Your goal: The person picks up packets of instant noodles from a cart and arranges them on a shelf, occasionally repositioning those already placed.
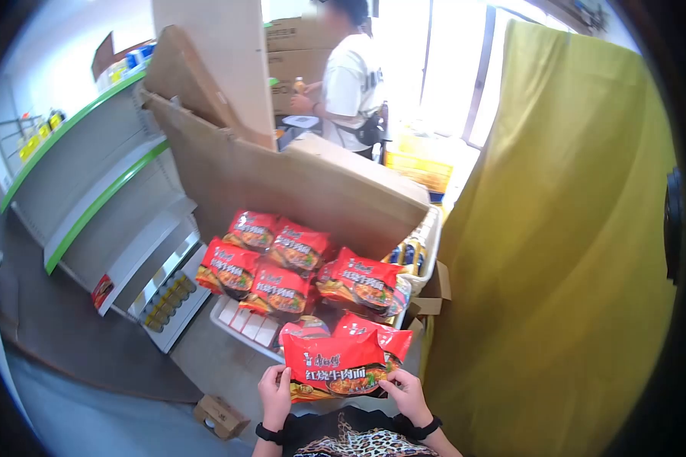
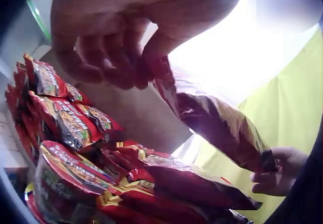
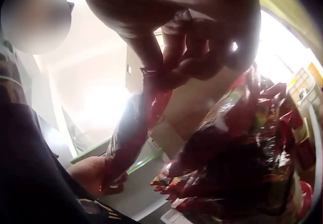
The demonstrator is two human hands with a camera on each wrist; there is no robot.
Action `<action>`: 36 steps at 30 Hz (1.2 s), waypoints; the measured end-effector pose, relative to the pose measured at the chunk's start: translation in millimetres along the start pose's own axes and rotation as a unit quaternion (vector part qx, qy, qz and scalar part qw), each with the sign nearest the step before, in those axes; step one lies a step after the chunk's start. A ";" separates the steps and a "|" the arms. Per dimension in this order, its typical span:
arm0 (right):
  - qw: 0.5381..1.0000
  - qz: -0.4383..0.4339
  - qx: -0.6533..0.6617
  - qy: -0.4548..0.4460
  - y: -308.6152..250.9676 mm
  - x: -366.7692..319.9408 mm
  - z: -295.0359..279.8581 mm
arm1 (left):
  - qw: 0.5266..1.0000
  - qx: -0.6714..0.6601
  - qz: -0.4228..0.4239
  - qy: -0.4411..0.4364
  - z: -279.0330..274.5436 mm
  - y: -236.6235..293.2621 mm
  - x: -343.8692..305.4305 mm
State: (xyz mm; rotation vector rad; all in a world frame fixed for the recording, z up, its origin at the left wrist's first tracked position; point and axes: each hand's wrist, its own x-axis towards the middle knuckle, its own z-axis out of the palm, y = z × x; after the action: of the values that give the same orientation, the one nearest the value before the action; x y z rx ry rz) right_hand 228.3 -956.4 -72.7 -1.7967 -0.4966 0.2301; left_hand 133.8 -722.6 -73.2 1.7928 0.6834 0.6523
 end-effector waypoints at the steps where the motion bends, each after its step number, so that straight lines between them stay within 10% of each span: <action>1: 1.000 -0.005 0.001 -0.016 -5.4 0.9 5.0 | 1.000 -0.014 -0.004 0.016 -5.8 -2.7 -2.7; 36: 0.892 0.009 0.051 -0.448 -151.4 21.3 436.0 | 0.912 0.082 -0.105 0.388 -404.9 -120.4 -46.6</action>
State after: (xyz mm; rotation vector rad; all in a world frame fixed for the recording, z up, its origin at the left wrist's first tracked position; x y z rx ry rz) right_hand 38.6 -535.8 -49.6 -1.5102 -1.0853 1.1040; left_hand -203.8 -464.5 -75.0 1.5419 1.4770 1.2023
